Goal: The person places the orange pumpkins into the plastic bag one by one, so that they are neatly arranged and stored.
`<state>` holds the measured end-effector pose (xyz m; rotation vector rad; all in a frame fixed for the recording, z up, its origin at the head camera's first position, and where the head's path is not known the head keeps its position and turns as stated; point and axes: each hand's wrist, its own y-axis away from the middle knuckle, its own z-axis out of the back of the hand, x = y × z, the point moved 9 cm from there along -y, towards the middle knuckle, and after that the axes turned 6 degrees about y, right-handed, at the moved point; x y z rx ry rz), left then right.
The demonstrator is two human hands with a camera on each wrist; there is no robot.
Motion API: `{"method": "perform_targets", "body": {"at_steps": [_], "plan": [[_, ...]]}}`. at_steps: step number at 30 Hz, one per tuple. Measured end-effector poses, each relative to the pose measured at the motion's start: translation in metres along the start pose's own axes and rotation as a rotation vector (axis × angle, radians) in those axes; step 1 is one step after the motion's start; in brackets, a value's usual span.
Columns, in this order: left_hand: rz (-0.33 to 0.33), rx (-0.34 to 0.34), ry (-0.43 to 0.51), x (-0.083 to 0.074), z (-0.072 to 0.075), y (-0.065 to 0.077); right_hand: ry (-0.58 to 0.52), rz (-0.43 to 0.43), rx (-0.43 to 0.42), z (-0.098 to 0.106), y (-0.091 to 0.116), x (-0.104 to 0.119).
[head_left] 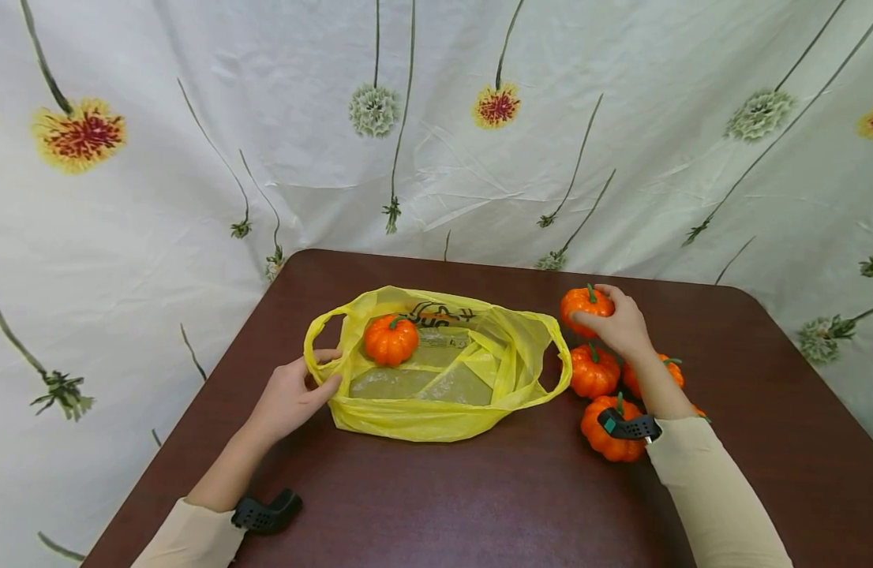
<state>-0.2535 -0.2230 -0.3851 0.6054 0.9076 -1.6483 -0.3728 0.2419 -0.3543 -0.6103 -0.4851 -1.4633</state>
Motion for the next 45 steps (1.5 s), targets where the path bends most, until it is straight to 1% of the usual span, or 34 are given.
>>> {"method": "perform_targets", "body": {"at_steps": [3,6,11,17,25,29,35,40,45], "plan": [[0.000,0.000,0.000,0.001,0.000,0.000,-0.017,0.014,-0.027,0.004,0.002,0.004],[-0.001,0.000,-0.002,0.001,0.000,0.000,-0.029,0.015,-0.034,0.006,0.004,0.007],[-0.006,-0.001,-0.010,0.000,0.000,0.000,-0.053,0.014,-0.023,0.010,0.008,0.015],[-0.007,-0.003,-0.011,0.000,0.000,-0.001,-0.078,0.034,-0.015,0.015,0.012,0.031],[-0.003,0.002,-0.007,-0.001,-0.001,-0.001,-0.089,0.036,-0.013,0.016,0.018,0.045],[-0.002,0.003,-0.009,-0.001,-0.001,-0.001,-0.134,0.058,-0.014,0.016,0.021,0.055],[0.005,0.005,-0.006,0.000,-0.002,-0.001,-0.176,0.112,0.004,0.013,0.023,0.078],[-0.001,0.001,-0.011,0.001,-0.002,-0.001,-0.213,0.173,0.049,0.005,0.026,0.097],[-0.007,-0.003,-0.009,0.000,-0.001,-0.001,-0.232,0.187,0.094,-0.005,0.028,0.109]]}}
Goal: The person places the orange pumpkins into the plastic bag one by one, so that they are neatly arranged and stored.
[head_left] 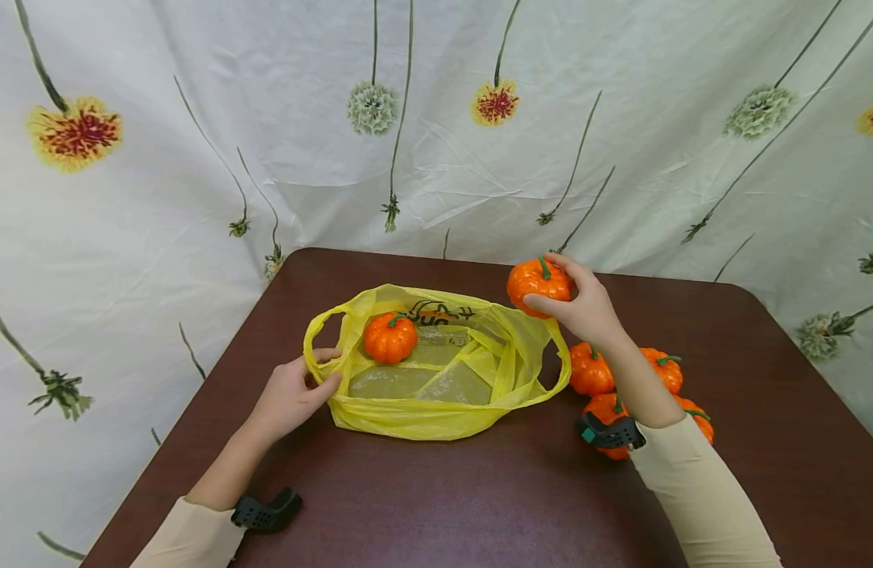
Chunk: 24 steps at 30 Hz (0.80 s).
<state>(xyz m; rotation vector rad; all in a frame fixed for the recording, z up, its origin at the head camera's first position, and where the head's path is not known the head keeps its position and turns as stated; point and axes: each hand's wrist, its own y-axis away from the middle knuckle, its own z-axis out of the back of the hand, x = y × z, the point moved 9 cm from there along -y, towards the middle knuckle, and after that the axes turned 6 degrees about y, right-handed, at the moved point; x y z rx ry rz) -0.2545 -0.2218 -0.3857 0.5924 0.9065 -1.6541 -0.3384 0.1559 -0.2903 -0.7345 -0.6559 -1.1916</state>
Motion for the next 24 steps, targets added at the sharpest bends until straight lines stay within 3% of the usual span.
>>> {"method": "perform_targets", "body": {"at_steps": [16,24], "plan": [[0.012,0.002,0.006,0.002,0.000,0.000,0.049,0.094,0.079,-0.040,0.001,0.023],[0.004,0.002,0.006,0.001,-0.001,0.000,0.036,0.102,0.121,-0.056,0.003,0.026]]}}
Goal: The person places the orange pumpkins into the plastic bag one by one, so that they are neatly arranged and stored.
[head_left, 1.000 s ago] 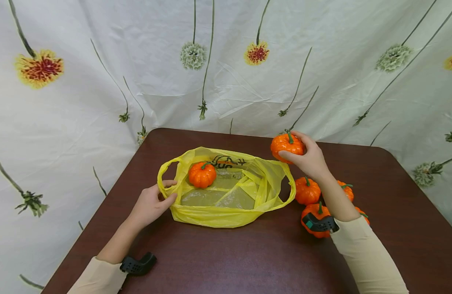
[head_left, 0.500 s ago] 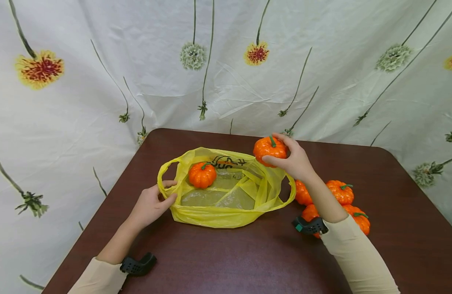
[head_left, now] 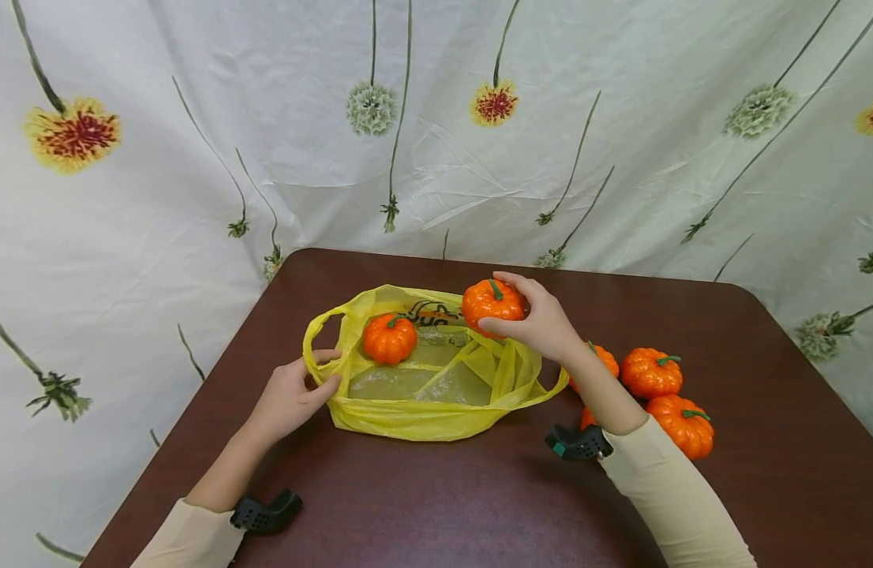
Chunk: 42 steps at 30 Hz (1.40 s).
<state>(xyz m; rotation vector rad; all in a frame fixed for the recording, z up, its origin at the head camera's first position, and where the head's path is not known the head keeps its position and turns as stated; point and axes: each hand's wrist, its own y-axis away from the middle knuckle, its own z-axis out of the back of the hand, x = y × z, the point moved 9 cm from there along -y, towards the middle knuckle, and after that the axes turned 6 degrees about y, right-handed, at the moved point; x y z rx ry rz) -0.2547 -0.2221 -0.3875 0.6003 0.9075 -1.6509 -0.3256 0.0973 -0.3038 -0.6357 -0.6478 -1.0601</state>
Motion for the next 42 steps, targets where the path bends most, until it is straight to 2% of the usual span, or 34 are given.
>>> {"method": "perform_targets", "body": {"at_steps": [9,19,29,42], "plan": [[0.004,0.000,-0.006,0.000,0.000,0.000,0.026,0.006,0.024,-0.018,-0.004,0.003],[-0.001,0.005,-0.002,0.000,-0.001,0.000,0.040,0.000,0.096,-0.050,-0.013,-0.005],[0.007,0.008,-0.006,0.000,-0.001,0.000,0.101,0.057,0.139,-0.080,-0.022,-0.001],[0.006,0.006,-0.001,0.001,-0.001,0.000,0.185,0.018,0.111,-0.098,-0.034,-0.014]]}}
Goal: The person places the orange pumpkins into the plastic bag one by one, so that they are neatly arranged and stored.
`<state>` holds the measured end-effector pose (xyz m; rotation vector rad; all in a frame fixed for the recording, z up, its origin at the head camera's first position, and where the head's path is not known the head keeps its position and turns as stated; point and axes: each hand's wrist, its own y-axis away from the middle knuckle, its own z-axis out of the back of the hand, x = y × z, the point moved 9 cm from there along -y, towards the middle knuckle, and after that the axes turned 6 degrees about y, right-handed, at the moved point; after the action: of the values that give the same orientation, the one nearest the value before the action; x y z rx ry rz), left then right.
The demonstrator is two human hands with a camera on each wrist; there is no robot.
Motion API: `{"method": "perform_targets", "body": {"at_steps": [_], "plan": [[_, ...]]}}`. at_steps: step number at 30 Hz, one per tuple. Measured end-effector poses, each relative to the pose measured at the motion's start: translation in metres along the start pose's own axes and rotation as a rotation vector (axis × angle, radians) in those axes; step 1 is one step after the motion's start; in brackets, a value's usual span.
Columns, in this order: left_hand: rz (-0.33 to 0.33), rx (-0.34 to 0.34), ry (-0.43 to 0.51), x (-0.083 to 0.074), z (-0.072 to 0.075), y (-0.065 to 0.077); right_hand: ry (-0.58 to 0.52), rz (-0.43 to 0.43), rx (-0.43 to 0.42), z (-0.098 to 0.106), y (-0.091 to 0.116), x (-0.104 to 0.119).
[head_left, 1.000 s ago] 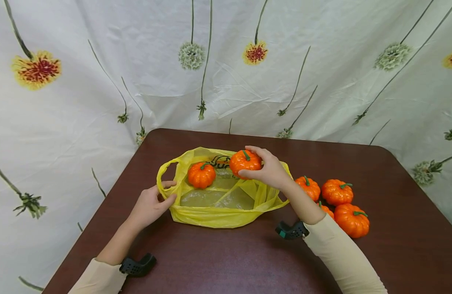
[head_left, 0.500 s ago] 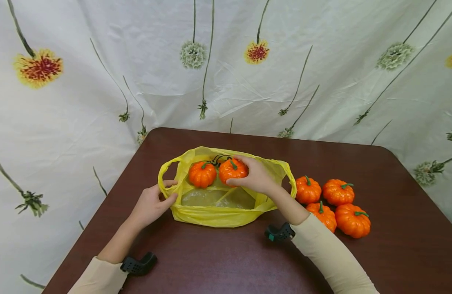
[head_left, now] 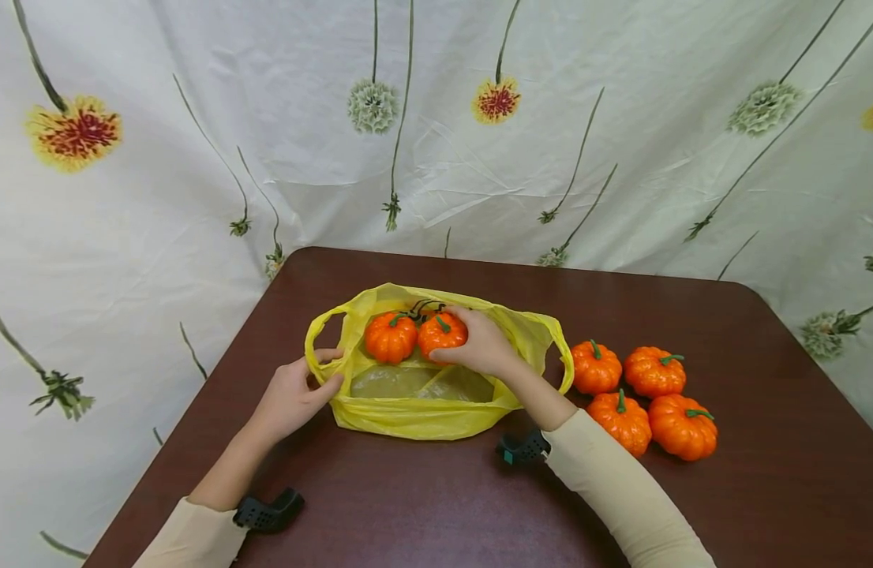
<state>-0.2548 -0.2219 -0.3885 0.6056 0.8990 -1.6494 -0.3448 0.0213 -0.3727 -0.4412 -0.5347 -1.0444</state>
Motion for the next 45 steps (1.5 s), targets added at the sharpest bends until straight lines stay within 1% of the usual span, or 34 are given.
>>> {"method": "perform_targets", "body": {"at_steps": [6,14,21,26,30,36,43,45], "plan": [[-0.002,0.003,-0.004,-0.001,-0.001,0.000,0.005,-0.067,-0.013,-0.006,0.000,-0.009],[-0.005,0.006,-0.008,-0.001,-0.001,0.000,0.001,-0.158,-0.055,-0.008,-0.001,-0.012],[-0.008,0.004,-0.013,-0.001,-0.001,-0.001,0.020,-0.221,-0.069,-0.012,-0.001,-0.014],[-0.023,0.000,-0.013,-0.002,-0.001,0.000,0.042,-0.261,-0.070,-0.016,-0.002,-0.018],[-0.033,0.000,-0.016,-0.004,-0.001,0.000,0.073,-0.266,-0.081,-0.018,-0.002,-0.019],[-0.022,0.007,-0.017,-0.003,-0.001,0.000,0.099,-0.242,-0.104,-0.018,0.002,-0.016],[-0.018,0.007,-0.022,-0.004,-0.002,0.000,0.148,-0.239,-0.081,-0.024,0.003,-0.019],[-0.023,0.006,-0.022,-0.004,-0.002,0.000,0.146,-0.240,-0.083,-0.025,0.003,-0.020]]}}
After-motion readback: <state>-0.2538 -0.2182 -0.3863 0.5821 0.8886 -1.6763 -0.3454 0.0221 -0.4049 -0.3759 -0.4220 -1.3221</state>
